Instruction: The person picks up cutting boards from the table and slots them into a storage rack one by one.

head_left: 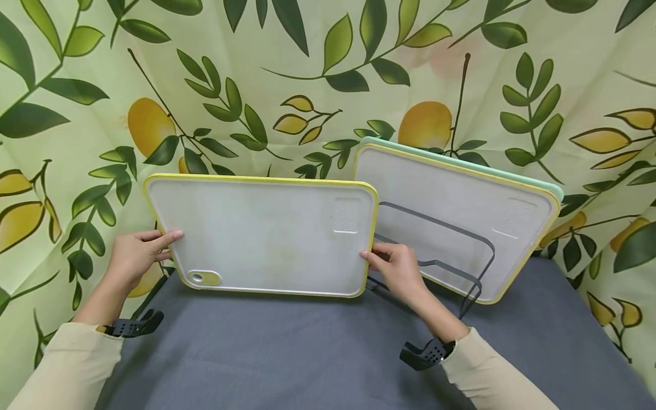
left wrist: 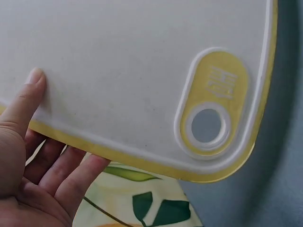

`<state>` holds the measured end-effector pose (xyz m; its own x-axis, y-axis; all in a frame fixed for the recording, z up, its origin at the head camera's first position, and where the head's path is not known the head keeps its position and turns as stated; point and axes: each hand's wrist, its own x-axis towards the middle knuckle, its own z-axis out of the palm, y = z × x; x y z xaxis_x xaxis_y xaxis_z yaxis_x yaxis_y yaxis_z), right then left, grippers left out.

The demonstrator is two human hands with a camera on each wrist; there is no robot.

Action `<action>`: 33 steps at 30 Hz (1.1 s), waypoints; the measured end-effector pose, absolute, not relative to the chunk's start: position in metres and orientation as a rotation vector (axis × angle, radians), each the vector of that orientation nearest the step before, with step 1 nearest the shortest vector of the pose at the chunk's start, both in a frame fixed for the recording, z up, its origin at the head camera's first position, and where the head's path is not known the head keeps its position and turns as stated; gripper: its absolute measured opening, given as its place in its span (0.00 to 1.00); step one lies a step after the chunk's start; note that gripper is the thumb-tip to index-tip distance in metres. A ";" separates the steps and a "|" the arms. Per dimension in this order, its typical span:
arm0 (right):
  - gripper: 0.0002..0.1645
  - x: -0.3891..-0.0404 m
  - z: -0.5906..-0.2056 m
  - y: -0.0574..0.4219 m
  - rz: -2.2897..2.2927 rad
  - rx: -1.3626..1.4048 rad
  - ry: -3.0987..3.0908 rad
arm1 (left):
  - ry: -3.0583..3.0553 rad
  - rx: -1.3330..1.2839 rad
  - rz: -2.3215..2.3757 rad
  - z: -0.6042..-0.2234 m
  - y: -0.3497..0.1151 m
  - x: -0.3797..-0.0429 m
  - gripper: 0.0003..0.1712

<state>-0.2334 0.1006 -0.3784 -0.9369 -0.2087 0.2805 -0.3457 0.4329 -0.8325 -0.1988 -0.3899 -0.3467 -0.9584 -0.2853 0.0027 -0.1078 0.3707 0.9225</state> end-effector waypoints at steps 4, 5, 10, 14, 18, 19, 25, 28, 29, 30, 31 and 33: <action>0.12 -0.232 -0.371 0.106 1.517 0.478 -2.550 | -2.512 0.353 -1.577 -0.339 -0.386 -0.206 0.10; 0.12 -0.232 -0.369 0.108 1.513 0.480 -2.552 | -2.524 0.351 -1.562 -0.338 -0.384 -0.208 0.12; 0.12 -0.231 -0.359 0.116 1.491 0.511 -2.547 | -2.511 0.312 -1.595 -0.327 -0.378 -0.214 0.07; 0.13 -0.231 -0.351 0.123 1.480 0.543 -2.528 | -2.542 0.312 -1.558 -0.318 -0.371 -0.220 0.18; 0.13 -0.230 -0.344 0.133 1.508 0.530 -2.537 | -2.585 0.311 -1.517 -0.310 -0.362 -0.226 0.45; 0.13 -0.229 -0.341 0.136 1.512 0.529 -2.539 | -2.581 0.306 -1.521 -0.308 -0.359 -0.227 0.43; 0.13 -0.224 -0.328 0.152 1.434 0.514 -2.540 | -2.486 0.267 -1.575 -0.296 -0.343 -0.238 0.12; 0.14 -0.222 -0.321 0.159 1.417 0.487 -2.541 | -2.474 0.243 -1.580 -0.291 -0.335 -0.244 0.11; 0.15 -0.222 -0.319 0.161 1.410 0.480 -2.542 | -2.473 0.237 -1.575 -0.290 -0.333 -0.245 0.14; 0.15 -0.222 -0.317 0.163 1.414 0.472 -2.544 | -2.471 0.228 -1.574 -0.288 -0.330 -0.247 0.19; 0.16 -0.221 -0.315 0.166 1.414 0.463 -2.547 | -2.480 0.222 -1.562 -0.287 -0.328 -0.248 0.25; 0.16 -0.220 -0.312 0.171 1.412 0.451 -2.548 | -2.491 0.218 -1.551 -0.284 -0.322 -0.250 0.35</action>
